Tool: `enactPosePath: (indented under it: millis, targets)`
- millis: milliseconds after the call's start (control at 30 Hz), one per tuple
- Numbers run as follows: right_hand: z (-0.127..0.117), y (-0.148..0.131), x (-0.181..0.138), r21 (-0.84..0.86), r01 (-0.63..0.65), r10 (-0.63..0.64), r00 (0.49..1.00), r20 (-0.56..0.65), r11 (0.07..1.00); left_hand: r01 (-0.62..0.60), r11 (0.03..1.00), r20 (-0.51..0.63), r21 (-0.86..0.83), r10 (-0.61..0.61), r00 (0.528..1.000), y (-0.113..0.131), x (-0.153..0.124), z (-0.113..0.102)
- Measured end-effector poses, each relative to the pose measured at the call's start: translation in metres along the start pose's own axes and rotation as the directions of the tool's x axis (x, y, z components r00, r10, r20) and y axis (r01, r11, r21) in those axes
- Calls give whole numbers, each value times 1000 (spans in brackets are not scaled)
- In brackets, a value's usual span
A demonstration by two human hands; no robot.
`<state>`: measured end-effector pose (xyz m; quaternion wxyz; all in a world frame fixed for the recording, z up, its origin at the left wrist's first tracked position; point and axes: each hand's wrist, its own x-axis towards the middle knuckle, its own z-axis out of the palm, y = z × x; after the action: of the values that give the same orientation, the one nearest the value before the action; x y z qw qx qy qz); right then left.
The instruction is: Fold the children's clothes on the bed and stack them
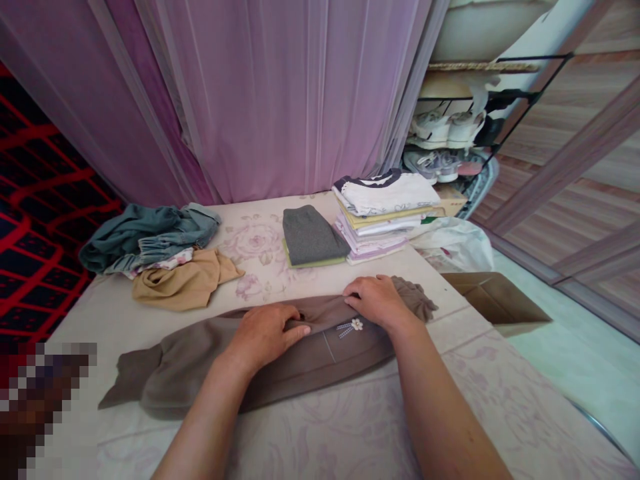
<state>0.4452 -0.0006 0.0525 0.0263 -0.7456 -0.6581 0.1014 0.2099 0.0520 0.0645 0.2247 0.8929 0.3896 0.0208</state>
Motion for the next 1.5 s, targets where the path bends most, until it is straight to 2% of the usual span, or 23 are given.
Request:
enactPosePath:
  millis: [233, 367, 467, 600, 700, 800, 867, 933, 1033, 1100, 1267, 1400, 1500]
  targets:
    - [5, -10, 9, -70, -157, 147, 981, -124, 985, 125, 992, 13, 6, -125, 992, -8, 1, 0]
    - [15, -13, 14, -67, -187, 172, 966, -192, 980, 68, 965, 22, -255, -64, 998, -12, 6, 7]
    - [20, -12, 15, -46, -170, 158, 967, -198, 984, -8, 878, 23, -479, 22, 999, -15, 11, 15]
    - [24, -7, 16, 12, -152, 150, 956, -252, 988, -58, 779, -77, -624, 12, 997, -20, 20, 25]
    - [24, -6, 17, 77, -134, 152, 928, -341, 988, -93, 827, -229, -554, -44, 972, -25, 25, 30]
    - [21, -10, 16, 155, -36, 99, 902, -421, 987, -88, 957, -359, -275, -18, 933, -28, 27, 34]
    - [19, -17, 15, 198, 78, 13, 907, -422, 977, -31, 998, -368, -62, 5, 930, -29, 26, 36]
    - [21, -26, 15, 211, 189, -101, 925, -367, 959, 46, 997, -341, 63, -21, 940, -29, 24, 36]
    - [29, -37, 16, 157, 286, -241, 936, -256, 945, 129, 987, -321, 95, -92, 943, -33, 22, 33]
    - [36, -39, 17, 113, 303, -270, 934, -235, 946, 142, 988, -312, 61, -117, 943, -39, 21, 28]
    - [44, -39, 20, 135, 265, -215, 928, -303, 955, 213, 975, -320, 68, -181, 930, -42, 18, 17]
    - [43, -32, 21, 176, 122, -46, 921, -386, 977, 192, 975, -324, 108, -148, 934, -25, 15, 18]
    - [44, -21, 24, 257, 54, 67, 896, -440, 965, 182, 983, -224, -1, -177, 958, -15, 14, 19]
